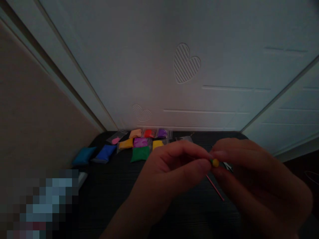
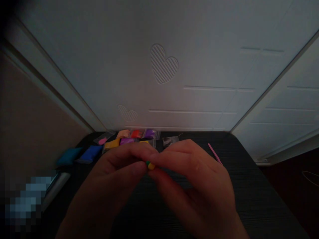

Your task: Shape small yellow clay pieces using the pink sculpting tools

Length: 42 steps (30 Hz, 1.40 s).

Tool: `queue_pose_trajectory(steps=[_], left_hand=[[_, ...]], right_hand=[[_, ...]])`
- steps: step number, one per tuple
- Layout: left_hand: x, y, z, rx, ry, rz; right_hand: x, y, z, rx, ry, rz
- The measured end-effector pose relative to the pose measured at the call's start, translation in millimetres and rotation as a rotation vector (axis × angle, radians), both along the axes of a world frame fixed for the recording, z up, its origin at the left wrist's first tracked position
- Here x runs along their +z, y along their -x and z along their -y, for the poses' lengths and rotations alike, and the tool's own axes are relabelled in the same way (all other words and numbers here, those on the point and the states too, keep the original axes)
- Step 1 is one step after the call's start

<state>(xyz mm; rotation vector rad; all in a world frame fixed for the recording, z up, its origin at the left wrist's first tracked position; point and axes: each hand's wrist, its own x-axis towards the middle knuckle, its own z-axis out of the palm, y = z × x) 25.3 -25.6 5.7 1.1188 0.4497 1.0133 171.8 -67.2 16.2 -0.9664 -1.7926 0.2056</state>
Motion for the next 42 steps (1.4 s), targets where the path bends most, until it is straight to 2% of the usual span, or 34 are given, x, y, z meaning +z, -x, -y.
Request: queue_pose_trajectory(steps=[4,7,12,16,22,33,42], left_hand=[[-2.7,-1.3,-1.1,0.029,-0.047,0.007],[-5.7,-0.2,-1.1,0.095,-0.159,-0.008],[-3.7,2.4,2.0,0.289,-0.394,-0.104],[1.0,3.5,2.4,0.306,-0.488,-0.161],[3.5,5.1,0.2,0.299,-0.525,-0.23],[1.6,4.4,4.9,0.407,-0.564,-0.249],[8.6,8.2,1.6,0.35,-0.631,-0.3]], right_hand=[[1.4,0.6,-0.5,0.018,0.004,-0.019],[2.4,0.8,-0.9,0.027,0.011,-0.023],[1.8,0.5,-1.0,0.037,-0.004,-0.04],[0.8,0.2,-1.8,0.052,0.011,-0.046],[0.5,-0.9,-1.7,0.068,0.029,-0.046],[2.6,-0.7,-1.7,0.036,0.009,-0.021],[3.8,-0.8,-0.1,0.038,0.023,-0.004]])
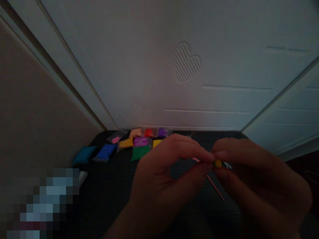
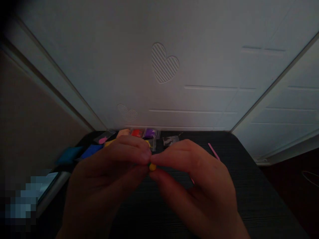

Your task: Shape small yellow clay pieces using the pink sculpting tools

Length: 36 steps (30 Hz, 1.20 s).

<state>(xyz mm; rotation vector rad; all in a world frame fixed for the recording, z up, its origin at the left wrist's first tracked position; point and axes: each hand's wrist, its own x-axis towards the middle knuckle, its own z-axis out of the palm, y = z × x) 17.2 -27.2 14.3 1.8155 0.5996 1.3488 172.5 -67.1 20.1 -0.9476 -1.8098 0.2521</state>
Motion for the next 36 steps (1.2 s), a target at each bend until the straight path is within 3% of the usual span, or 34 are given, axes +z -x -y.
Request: queue_pose_trajectory(steps=[20,27,32,36], left_hand=[[2.7,0.5,4.0,0.099,-0.033,-0.042],[2.6,9.7,-2.9,0.168,0.014,0.123],[4.8,17.5,-5.7,0.242,0.01,0.219],[10.3,23.5,-4.0,0.307,-0.046,0.309]], right_hand=[[0.8,0.8,-1.3,-0.029,0.004,-0.001],[-4.6,1.7,-2.9,-0.019,0.024,0.004],[-17.5,9.4,-11.2,-0.056,0.098,-0.04],[-49.0,14.8,-23.2,0.033,0.266,0.098]])
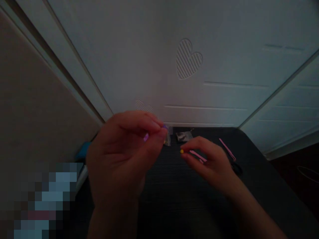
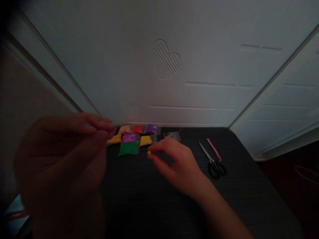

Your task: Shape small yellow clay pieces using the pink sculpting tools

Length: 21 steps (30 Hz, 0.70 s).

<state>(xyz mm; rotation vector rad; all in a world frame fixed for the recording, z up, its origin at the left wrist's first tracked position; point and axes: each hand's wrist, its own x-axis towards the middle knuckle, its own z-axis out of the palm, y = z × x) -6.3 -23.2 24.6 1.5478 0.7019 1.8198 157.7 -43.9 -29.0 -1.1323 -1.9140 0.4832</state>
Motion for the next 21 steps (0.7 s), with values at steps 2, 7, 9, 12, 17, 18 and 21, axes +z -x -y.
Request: queue_pose_trajectory(steps=[2,7,9,12,17,18,21], left_hand=[[2.1,3.6,0.6,0.026,-0.046,0.022],[-22.6,10.6,-4.9,-0.023,-0.017,-0.24],[-51.0,12.5,-10.9,0.018,0.057,-0.55],[-103.5,17.3,-21.1,-0.043,0.133,-0.874],[-159.3,26.1,-30.7,-0.166,0.257,-1.067],[-162.9,26.7,-31.3,-0.191,0.26,-1.08],[-166.6,26.6,-31.8,-0.243,0.25,-1.117]], right_hand=[[-26.0,2.0,-3.0,0.021,0.107,0.039],[-94.0,4.3,-1.6,0.041,0.239,0.171],[-110.8,4.5,-1.2,-0.003,0.218,0.238],[-122.2,4.1,-2.9,-0.039,0.197,0.282],[-124.8,1.4,-6.6,-0.08,0.182,0.318],[-124.9,0.8,-7.0,-0.087,0.181,0.324],[-125.0,-0.4,-7.3,-0.098,0.181,0.336]])
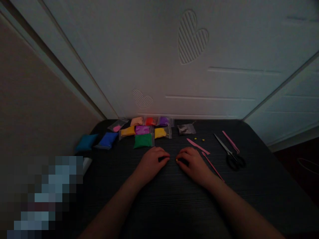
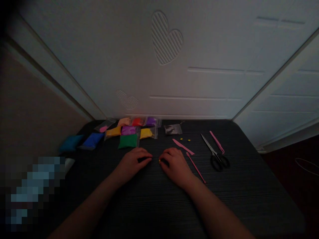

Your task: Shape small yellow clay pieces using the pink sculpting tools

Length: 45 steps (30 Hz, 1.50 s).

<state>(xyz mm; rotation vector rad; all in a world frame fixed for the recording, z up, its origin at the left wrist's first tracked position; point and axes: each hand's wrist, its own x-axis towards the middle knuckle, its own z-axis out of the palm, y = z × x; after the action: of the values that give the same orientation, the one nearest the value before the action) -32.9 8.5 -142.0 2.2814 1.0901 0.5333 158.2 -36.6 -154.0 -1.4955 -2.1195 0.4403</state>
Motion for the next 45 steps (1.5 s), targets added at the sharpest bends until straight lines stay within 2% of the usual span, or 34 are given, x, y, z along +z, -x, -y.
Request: queue_pose_trajectory(steps=[7,13,19,26,31,35,40,45], left_hand=[[-9.1,-0.4,-1.3,-0.054,-0.056,-0.11],[-7.2,-2.2,-0.2,-0.032,-0.027,-0.075],[-5.2,-1.1,1.1,0.167,0.223,0.104],[-8.4,-3.9,-0.3,0.324,0.47,0.41],[-5.6,-5.4,0.2,0.32,0.593,0.414],[-7.1,-2.9,-0.4,0.383,0.624,0.389],[-12.1,0.7,-2.1,0.485,0.598,0.413],[-14.4,2.1,-3.1,0.475,0.603,0.476]], right_hand=[[2.3,-4.2,3.4,0.0,0.052,-0.025],[7.7,-14.3,1.3,-0.06,0.112,-0.195],[13.7,-14.7,1.2,-0.151,0.096,-0.297],[10.4,6.8,17.2,0.06,0.09,-0.196],[6.7,10.3,21.5,0.125,0.061,-0.148],[9.1,1.7,17.7,0.053,0.033,-0.203],[14.5,-13.8,8.9,-0.128,-0.027,-0.301],[13.5,-22.7,4.1,-0.27,-0.024,-0.354]])
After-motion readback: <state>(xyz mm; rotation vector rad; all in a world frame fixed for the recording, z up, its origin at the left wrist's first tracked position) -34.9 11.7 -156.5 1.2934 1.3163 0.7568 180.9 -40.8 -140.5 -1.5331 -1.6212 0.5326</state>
